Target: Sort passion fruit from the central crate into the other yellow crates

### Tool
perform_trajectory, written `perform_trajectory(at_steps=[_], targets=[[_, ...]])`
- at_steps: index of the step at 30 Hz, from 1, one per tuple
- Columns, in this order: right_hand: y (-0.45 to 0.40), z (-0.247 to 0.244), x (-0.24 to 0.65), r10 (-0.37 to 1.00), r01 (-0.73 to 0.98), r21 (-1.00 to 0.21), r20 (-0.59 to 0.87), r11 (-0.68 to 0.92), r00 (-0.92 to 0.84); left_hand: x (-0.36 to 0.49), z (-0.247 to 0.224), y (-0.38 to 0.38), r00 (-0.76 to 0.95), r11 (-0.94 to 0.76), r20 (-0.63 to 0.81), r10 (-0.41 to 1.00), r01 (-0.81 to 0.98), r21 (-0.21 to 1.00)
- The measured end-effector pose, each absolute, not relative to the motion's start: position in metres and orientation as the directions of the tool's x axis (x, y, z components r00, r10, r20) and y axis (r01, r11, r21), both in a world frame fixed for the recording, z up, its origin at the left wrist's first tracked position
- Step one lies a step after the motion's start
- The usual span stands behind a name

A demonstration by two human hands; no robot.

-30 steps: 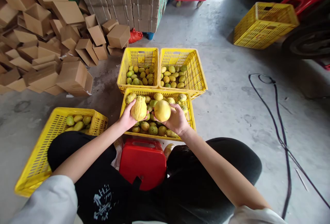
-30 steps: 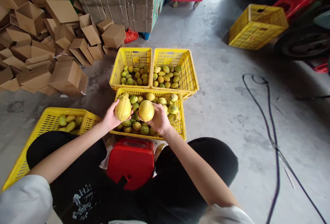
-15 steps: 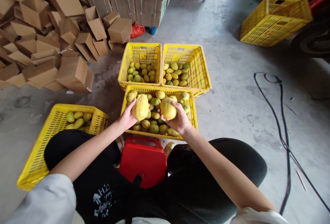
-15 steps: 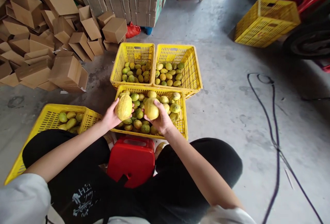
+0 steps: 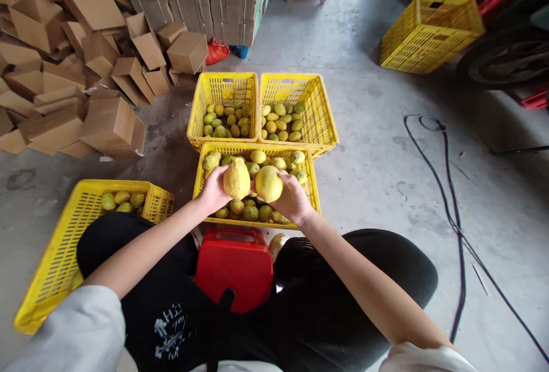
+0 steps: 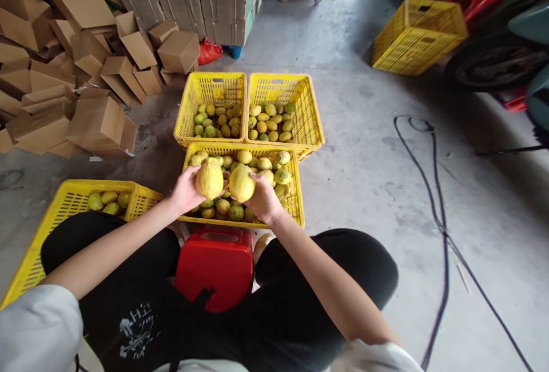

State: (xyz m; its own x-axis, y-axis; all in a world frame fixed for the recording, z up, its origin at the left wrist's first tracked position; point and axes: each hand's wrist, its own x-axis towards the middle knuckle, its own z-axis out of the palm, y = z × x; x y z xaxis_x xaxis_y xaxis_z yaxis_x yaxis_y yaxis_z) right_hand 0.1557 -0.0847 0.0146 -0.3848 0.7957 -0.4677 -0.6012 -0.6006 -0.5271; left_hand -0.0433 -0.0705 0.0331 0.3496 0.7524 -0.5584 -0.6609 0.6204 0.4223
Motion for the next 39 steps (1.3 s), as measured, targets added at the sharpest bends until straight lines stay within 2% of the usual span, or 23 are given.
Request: perform_trajectory(at_steps=[4,9,14,19,25,29,34,37,39], targets=[[-0.085,0.014,0.160,0.753,-0.568,-0.501,-0.505,-0.653,-0.421,-0.045,0.024,-0.073,0.371,0.667,-0.590,0.717,-0.612,0.425],[-0.089,0.023,0.158,0.729,-0.589,-0.429,-0.417,-0.685,-0.544,-0.048,0.020,-0.077,0.358,0.653,-0.597,0.718,-0.643,0.400],[-0.091,0.020,0.156,0.796,-0.634,-0.481,-0.393,-0.605,-0.461,-0.051,0.025,-0.077,0.293,0.578,-0.565,0.771,-0.693,0.430],[-0.090,0.006,0.159,0.788,-0.612,-0.513,-0.503,-0.602,-0.354,-0.050,0.024,-0.078,0.349,0.637,-0.566,0.747,-0.619,0.459],[-0.088,-0.004,0.156,0.749,-0.592,-0.477,-0.534,-0.650,-0.392,-0.044,0.020,-0.077,0.262,0.634,-0.612,0.746,-0.561,0.532],[-0.081,0.009,0.150,0.773,-0.598,-0.507,-0.526,-0.620,-0.355,-0.036,0.034,-0.066,0.217,0.640,-0.656,0.723,-0.570,0.516],[-0.062,0.045,0.153,0.837,-0.648,-0.540,-0.434,-0.537,-0.332,-0.042,0.069,-0.057,0.244,0.579,-0.583,0.775,-0.644,0.499],[-0.060,0.064,0.161,0.885,-0.631,-0.623,-0.363,-0.462,-0.290,-0.058,0.081,-0.060,0.253,0.562,-0.536,0.805,-0.614,0.554],[-0.064,0.070,0.167,0.922,-0.615,-0.688,-0.310,-0.385,-0.230,-0.069,0.080,-0.063,0.225,0.526,-0.496,0.838,-0.570,0.631]])
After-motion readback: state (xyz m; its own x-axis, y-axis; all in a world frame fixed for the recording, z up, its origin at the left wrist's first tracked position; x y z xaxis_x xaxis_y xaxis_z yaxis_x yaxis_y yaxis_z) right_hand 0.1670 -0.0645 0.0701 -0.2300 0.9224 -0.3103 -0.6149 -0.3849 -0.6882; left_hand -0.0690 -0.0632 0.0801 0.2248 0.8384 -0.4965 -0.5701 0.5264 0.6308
